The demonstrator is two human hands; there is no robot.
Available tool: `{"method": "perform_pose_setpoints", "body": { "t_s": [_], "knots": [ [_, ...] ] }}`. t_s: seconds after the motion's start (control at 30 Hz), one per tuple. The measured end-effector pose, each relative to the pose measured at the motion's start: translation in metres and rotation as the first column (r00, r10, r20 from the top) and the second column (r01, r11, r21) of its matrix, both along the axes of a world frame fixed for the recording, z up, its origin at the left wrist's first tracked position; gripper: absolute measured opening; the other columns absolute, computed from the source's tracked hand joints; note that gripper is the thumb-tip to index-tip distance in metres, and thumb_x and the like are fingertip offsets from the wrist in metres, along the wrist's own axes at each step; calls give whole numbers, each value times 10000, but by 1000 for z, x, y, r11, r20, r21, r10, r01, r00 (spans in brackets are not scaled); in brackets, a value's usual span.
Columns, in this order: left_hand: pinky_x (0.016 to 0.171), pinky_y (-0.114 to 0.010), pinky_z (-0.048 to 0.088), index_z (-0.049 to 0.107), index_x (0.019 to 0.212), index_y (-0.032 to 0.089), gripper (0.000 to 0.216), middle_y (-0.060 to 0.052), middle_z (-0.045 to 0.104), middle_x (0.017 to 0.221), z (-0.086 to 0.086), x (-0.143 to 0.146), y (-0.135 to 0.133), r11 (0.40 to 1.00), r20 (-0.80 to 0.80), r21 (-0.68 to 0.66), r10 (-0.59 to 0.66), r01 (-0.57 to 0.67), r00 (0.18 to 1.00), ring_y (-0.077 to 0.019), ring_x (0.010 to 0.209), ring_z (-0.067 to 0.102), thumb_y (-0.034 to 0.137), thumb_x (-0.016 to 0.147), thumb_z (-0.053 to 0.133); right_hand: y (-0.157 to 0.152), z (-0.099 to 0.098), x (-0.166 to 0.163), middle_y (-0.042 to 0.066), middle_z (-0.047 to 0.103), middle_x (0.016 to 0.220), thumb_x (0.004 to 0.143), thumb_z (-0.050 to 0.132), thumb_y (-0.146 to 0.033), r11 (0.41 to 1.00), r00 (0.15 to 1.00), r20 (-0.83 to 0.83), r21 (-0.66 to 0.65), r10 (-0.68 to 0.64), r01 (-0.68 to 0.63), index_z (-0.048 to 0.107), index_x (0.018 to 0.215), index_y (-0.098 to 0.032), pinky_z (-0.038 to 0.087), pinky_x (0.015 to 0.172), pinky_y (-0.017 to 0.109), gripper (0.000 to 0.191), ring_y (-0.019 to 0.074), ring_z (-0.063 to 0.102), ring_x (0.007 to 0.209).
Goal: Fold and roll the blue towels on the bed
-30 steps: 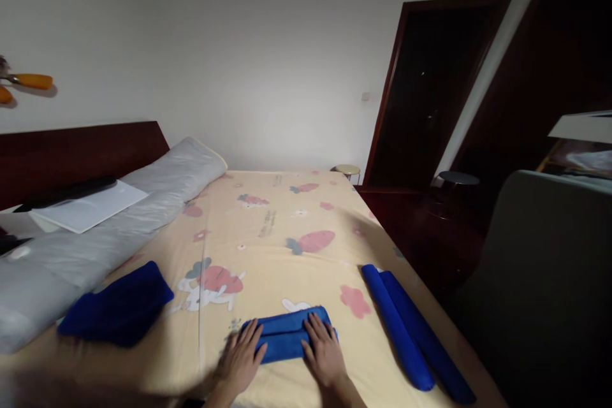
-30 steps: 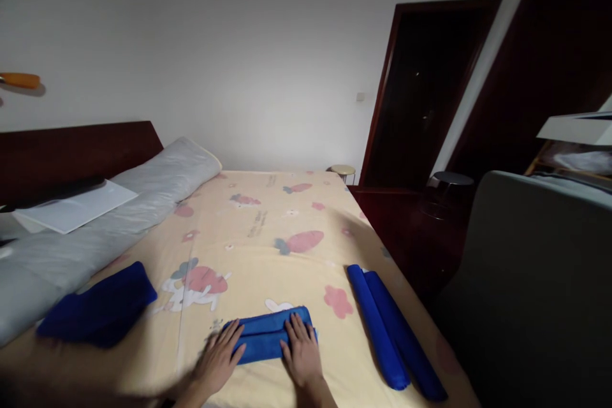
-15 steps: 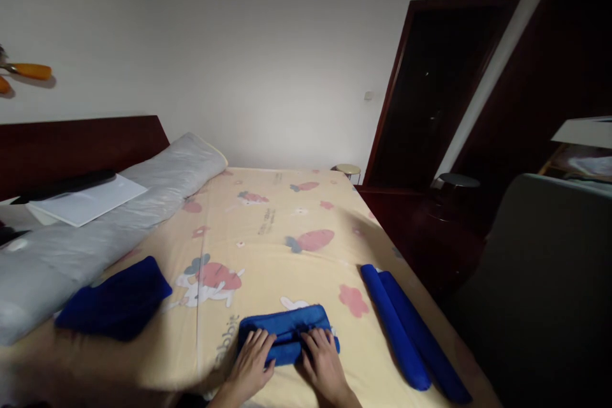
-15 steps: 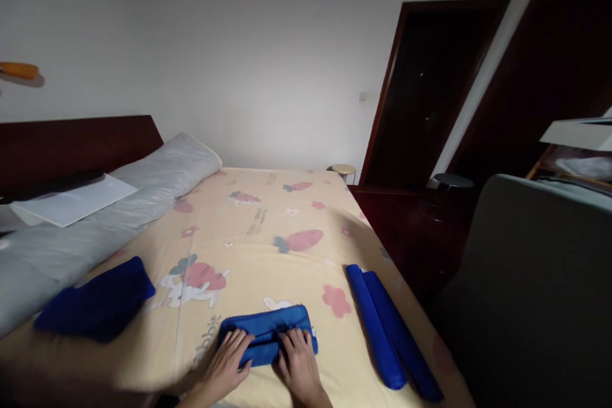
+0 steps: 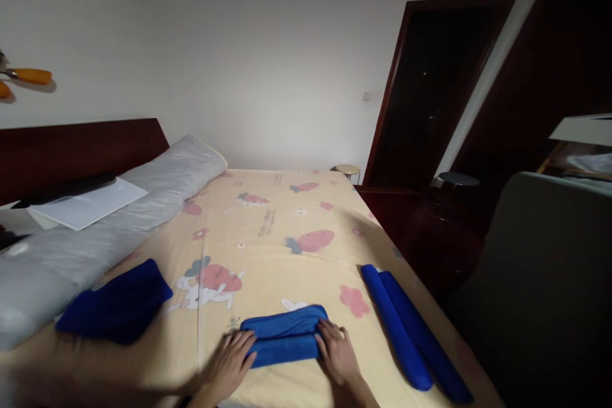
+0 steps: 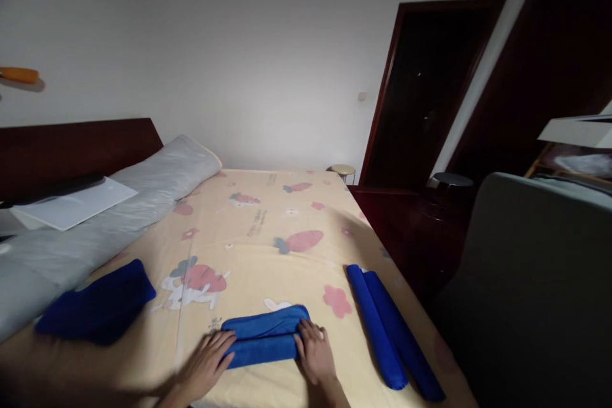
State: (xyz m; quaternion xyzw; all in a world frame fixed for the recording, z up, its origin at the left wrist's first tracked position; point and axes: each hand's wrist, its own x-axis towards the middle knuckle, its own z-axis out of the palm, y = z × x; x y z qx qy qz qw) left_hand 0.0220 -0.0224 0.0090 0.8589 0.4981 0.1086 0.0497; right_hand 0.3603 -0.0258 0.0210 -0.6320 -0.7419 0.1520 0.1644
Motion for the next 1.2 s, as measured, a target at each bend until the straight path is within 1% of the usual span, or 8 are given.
{"method": "perform_pose_setpoints", "body": {
  "t_s": [0.13,0.3,0.47,0.63,0.83,0.97,1.1,1.2],
  "knots": [
    [1090,-478,398,472,1388,346,444,-24,507,1474,6,-17,-1,997,-56,60,51,-47,997,-238,1340,474,467,975,364,2,-4,15,101,450,1493,970,331,-465,997,995,62,15,-83,82,567,1314,-220,293,1132,548,485,284,370,1410],
    [1063,-426,449,566,1300,288,383,-36,631,1349,-14,43,-1,984,-1,177,-17,17,1000,-224,1227,580,379,961,412,-6,11,-44,56,651,1302,997,268,-434,984,981,-92,45,173,-170,613,1210,-271,290,1125,472,437,222,505,1296],
    [977,-351,534,638,1195,246,324,-72,704,1220,-35,85,5,987,9,160,17,-19,1000,-229,1137,643,307,908,499,-7,15,-87,24,736,1049,1007,234,-367,973,962,-146,24,232,-231,658,1019,-283,357,1046,436,432,188,628,1058],
    [993,-403,507,624,1202,307,348,-24,686,1245,-18,37,4,989,-24,145,38,-34,999,-226,1153,623,446,957,420,3,6,-50,64,544,1432,988,266,-474,992,989,-77,-19,126,-128,586,1281,-272,267,1140,523,478,252,445,1358],
    [993,-398,472,596,1252,305,393,-24,668,1277,-12,-26,1,959,-69,246,160,-139,985,-223,1187,589,487,953,419,11,-10,8,87,477,1473,972,312,-475,996,996,54,40,-76,74,553,1331,-239,322,1121,566,493,284,393,1396],
    [1044,-371,437,486,1382,297,441,-15,603,1383,-26,-17,-4,956,-101,289,76,-44,992,-219,1263,539,396,955,429,-2,-27,18,88,483,1473,978,330,-401,974,996,81,221,38,-55,544,1335,-245,393,1078,504,445,264,472,1342],
    [1123,-398,375,341,1469,325,667,9,504,1480,-34,14,-16,987,-171,76,-127,142,977,-223,1336,473,149,837,467,-19,-51,23,84,538,1430,939,423,-293,905,971,154,359,182,-226,501,1369,-259,428,1019,433,438,251,549,1266],
    [1155,-454,331,368,1457,309,811,-2,466,1509,-28,33,-18,994,-212,-97,-61,41,975,-239,1367,436,14,703,426,-21,-55,21,80,572,1399,916,423,-216,905,972,168,366,163,-215,471,1390,-262,433,966,403,478,240,568,1240]
  ]
}}
